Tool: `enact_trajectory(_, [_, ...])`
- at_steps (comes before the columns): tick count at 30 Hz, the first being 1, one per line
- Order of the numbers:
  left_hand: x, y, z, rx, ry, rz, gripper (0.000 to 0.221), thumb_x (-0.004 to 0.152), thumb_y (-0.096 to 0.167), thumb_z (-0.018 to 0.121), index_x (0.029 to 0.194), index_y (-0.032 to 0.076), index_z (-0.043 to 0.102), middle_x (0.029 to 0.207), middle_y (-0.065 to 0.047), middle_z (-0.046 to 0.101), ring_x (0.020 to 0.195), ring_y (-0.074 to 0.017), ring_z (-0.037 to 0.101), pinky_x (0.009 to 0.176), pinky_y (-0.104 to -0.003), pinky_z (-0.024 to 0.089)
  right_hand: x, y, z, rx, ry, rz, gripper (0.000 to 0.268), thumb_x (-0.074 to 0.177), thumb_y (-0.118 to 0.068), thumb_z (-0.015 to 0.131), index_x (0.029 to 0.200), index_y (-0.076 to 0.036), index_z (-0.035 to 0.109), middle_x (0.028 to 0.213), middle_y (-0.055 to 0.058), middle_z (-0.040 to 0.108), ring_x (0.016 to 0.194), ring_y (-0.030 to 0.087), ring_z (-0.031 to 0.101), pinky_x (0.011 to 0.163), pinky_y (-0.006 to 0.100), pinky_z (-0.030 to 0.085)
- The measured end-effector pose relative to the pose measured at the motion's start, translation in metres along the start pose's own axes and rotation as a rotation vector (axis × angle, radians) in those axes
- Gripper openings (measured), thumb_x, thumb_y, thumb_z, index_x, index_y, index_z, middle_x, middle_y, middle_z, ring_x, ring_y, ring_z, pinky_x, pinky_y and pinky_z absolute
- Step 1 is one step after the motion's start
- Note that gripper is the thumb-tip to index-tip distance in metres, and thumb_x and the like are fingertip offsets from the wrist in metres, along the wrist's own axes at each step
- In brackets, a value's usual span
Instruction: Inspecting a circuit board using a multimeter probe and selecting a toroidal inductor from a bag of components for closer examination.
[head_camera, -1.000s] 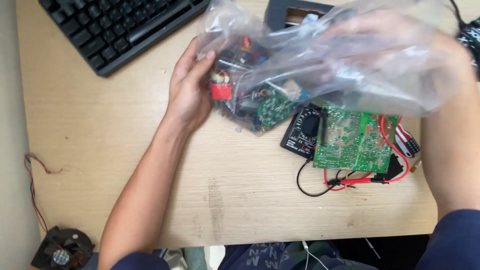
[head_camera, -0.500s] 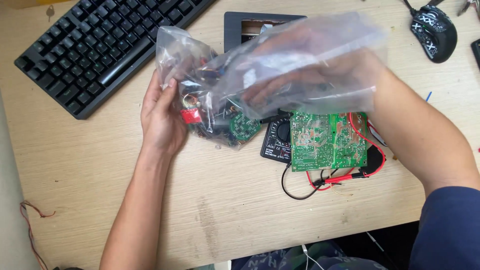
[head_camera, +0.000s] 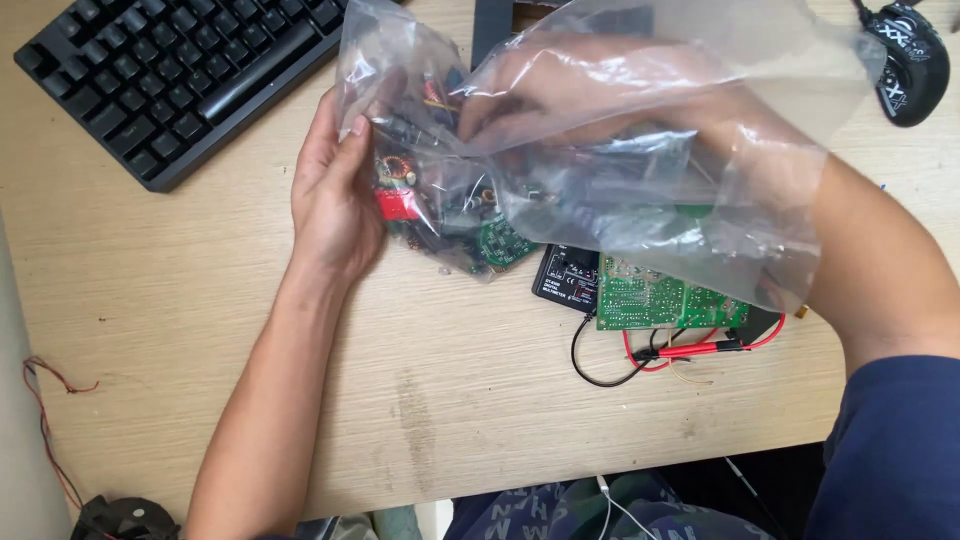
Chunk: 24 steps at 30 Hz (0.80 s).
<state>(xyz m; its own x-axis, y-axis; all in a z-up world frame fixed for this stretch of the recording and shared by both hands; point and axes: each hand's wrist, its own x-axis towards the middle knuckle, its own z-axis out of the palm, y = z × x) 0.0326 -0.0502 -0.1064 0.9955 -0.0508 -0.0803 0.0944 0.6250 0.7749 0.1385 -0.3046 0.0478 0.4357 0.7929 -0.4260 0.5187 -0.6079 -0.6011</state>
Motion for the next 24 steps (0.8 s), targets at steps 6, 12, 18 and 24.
enact_trajectory(6, [0.000, 0.000, 0.002, -0.034, 0.066, 0.040, 0.064, 0.116, 0.015, 0.071, 0.176, 0.009, 0.048, 0.162, -0.012, 0.069, 0.145, -0.0281, 0.066, 0.127, -0.048, 0.059, 0.010, 0.004, 0.001, 0.054, -0.054, 0.014, 0.037, 0.108, -0.044, 0.071, 0.135, -0.021, 0.081, 0.110, 0.001, 0.089, 0.082, 0.017, 0.084, 0.087, 0.036, 0.065])
enact_trajectory(12, [0.001, 0.006, 0.004, -0.274, 0.179, 0.082, 0.067, 0.117, 0.001, 0.061, 0.180, 0.004, 0.040, 0.161, -0.021, 0.068, 0.144, -0.0323, 0.069, 0.127, -0.052, 0.063, -0.007, 0.004, 0.014, 0.035, 0.002, -0.086, 0.050, 0.106, -0.049, 0.062, 0.144, -0.025, 0.083, 0.157, 0.006, 0.076, 0.145, 0.029, 0.067, 0.122, 0.043, 0.040])
enact_trajectory(18, [0.003, 0.003, 0.001, -0.271, 0.201, 0.064, 0.070, 0.115, 0.002, 0.064, 0.180, 0.002, 0.039, 0.160, -0.018, 0.066, 0.136, -0.0259, 0.069, 0.097, -0.034, 0.071, 0.007, 0.011, 0.029, -0.043, -0.151, -0.133, 0.069, 0.104, -0.060, 0.062, 0.170, -0.039, 0.064, 0.083, 0.007, 0.071, 0.074, 0.025, 0.065, 0.075, 0.040, 0.052])
enact_trajectory(24, [0.000, 0.010, 0.006, -0.286, 0.269, -0.004, 0.078, 0.112, 0.005, 0.066, 0.183, 0.009, 0.035, 0.169, -0.021, 0.060, 0.096, -0.0221, 0.080, 0.049, -0.027, 0.070, 0.025, 0.027, 0.064, 0.037, -0.054, -0.243, 0.042, 0.108, -0.031, 0.072, 0.148, -0.016, 0.079, 0.123, 0.000, 0.090, 0.102, 0.020, 0.083, 0.089, 0.034, 0.056])
